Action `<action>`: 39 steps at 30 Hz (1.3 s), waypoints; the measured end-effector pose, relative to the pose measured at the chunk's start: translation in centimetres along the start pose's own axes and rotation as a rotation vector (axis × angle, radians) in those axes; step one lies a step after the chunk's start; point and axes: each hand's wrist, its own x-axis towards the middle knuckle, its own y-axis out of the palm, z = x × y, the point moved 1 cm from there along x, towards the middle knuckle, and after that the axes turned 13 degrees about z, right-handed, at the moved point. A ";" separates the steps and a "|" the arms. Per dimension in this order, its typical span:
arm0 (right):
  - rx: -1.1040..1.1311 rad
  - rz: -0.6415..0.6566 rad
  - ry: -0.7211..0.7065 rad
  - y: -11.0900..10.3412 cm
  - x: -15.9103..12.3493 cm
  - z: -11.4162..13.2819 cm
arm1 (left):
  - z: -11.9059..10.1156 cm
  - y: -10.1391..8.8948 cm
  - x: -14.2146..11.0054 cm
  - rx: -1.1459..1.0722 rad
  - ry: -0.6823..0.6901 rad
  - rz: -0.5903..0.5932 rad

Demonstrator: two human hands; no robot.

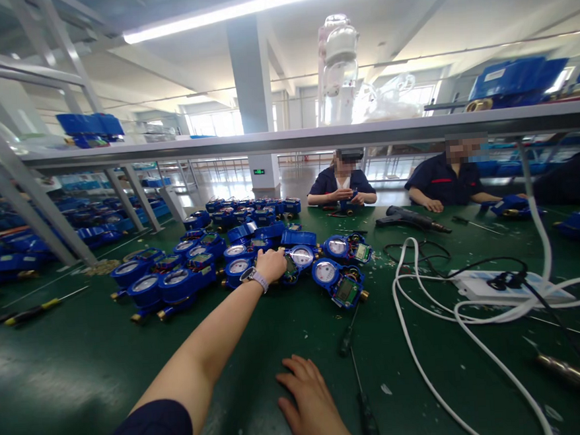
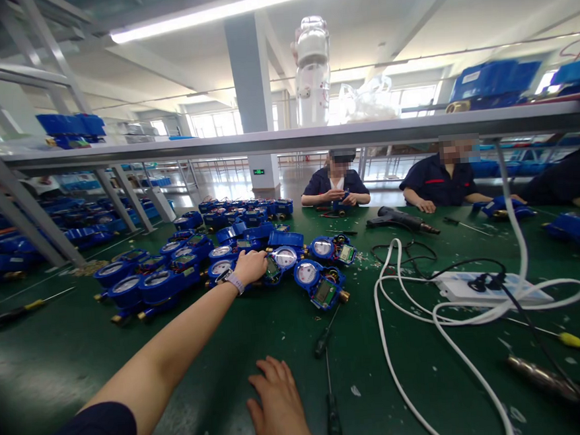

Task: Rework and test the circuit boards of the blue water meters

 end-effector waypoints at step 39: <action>0.052 0.004 0.033 0.4 0.3 -0.2 | -12.6 1.4 4.3 -0.099 0.490 0.186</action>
